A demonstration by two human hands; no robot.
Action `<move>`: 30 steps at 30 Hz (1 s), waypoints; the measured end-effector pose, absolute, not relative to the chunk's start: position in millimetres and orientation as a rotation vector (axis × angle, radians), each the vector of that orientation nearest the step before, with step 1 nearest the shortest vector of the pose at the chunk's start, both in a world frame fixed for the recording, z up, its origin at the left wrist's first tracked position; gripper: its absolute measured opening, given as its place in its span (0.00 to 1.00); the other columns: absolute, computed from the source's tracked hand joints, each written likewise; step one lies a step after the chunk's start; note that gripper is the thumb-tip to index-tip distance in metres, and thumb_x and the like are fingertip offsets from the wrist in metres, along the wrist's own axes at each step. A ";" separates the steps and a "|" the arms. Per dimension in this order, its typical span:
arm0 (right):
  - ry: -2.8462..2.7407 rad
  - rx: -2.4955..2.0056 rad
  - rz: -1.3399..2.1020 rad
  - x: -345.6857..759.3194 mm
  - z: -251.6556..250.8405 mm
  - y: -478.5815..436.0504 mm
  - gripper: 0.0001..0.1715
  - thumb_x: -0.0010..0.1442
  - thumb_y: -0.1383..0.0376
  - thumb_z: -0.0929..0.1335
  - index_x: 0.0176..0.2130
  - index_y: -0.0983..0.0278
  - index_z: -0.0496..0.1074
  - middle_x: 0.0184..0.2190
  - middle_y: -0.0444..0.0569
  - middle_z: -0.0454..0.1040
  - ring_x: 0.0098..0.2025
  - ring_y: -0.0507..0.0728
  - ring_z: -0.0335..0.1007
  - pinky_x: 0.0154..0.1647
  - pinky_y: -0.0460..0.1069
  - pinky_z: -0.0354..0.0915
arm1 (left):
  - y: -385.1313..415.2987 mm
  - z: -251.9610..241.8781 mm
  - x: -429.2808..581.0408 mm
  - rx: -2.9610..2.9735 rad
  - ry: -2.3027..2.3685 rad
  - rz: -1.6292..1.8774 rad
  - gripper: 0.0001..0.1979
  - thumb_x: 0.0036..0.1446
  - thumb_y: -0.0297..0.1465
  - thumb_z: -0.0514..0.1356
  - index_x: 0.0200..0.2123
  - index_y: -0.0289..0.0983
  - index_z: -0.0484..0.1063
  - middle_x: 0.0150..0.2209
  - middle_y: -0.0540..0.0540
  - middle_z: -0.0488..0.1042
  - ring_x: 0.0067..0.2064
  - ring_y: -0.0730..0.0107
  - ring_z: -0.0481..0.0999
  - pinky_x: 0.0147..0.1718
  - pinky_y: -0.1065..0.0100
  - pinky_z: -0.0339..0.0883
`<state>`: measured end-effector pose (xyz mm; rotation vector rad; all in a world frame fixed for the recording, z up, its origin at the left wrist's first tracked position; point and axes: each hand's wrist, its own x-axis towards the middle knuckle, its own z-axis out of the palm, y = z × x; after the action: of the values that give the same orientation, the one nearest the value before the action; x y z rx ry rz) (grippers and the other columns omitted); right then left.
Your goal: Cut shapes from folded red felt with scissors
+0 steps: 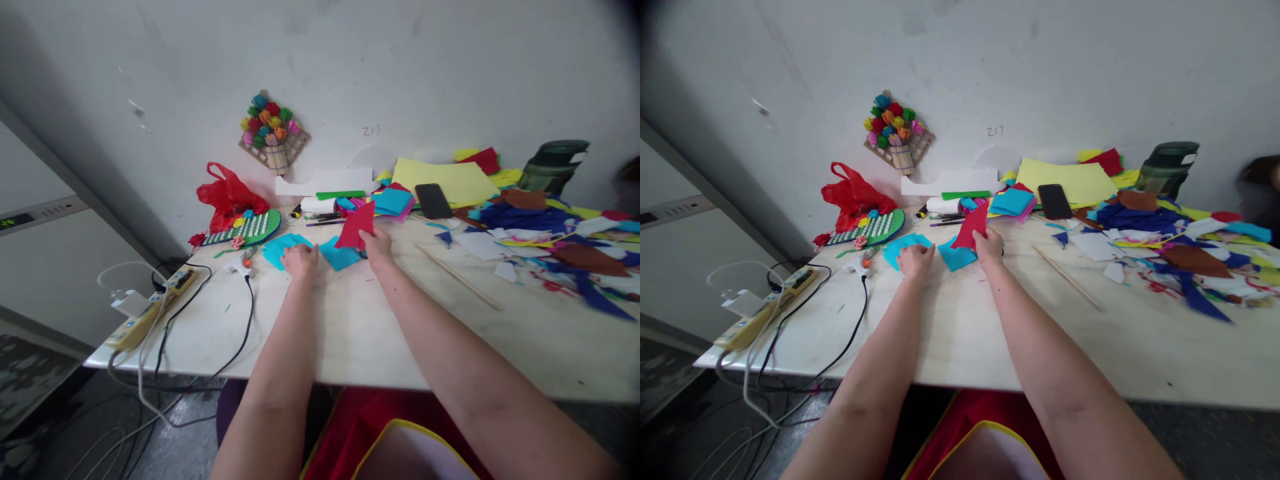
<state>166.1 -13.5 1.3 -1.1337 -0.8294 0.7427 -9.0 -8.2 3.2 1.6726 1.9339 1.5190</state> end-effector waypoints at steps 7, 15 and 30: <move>-0.707 -1.106 0.745 168.0 6.3 -14.9 0.14 0.44 0.62 0.66 0.32 0.67 0.72 0.23 0.45 0.73 0.21 0.52 0.66 0.19 0.47 0.66 | -20.7 2.4 20.9 1.851 1.712 1.373 0.17 0.35 0.41 0.67 0.16 0.39 0.63 0.27 0.40 0.70 0.50 0.47 0.62 0.50 0.55 0.50; -0.679 -1.049 0.705 174.1 -0.1 -6.4 0.12 0.41 0.64 0.66 0.29 0.66 0.72 0.21 0.43 0.72 0.26 0.53 0.68 0.28 0.47 0.66 | -26.7 -1.2 37.0 2.290 1.748 0.992 0.20 0.37 0.48 0.64 0.26 0.38 0.69 0.36 0.38 0.71 0.48 0.51 0.65 0.47 0.59 0.54; -0.557 -0.976 0.790 175.9 0.1 -3.8 0.06 0.39 0.67 0.66 0.24 0.65 0.70 0.15 0.40 0.68 0.20 0.53 0.66 0.18 0.46 0.64 | -21.0 4.2 23.8 2.224 1.824 0.644 0.10 0.45 0.36 0.60 0.31 0.40 0.76 0.41 0.44 0.74 0.47 0.60 0.67 0.46 0.64 0.58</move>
<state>175.9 -3.8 0.1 -0.9762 -0.5568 0.7904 23.8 -21.0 4.2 2.2236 1.8244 0.6436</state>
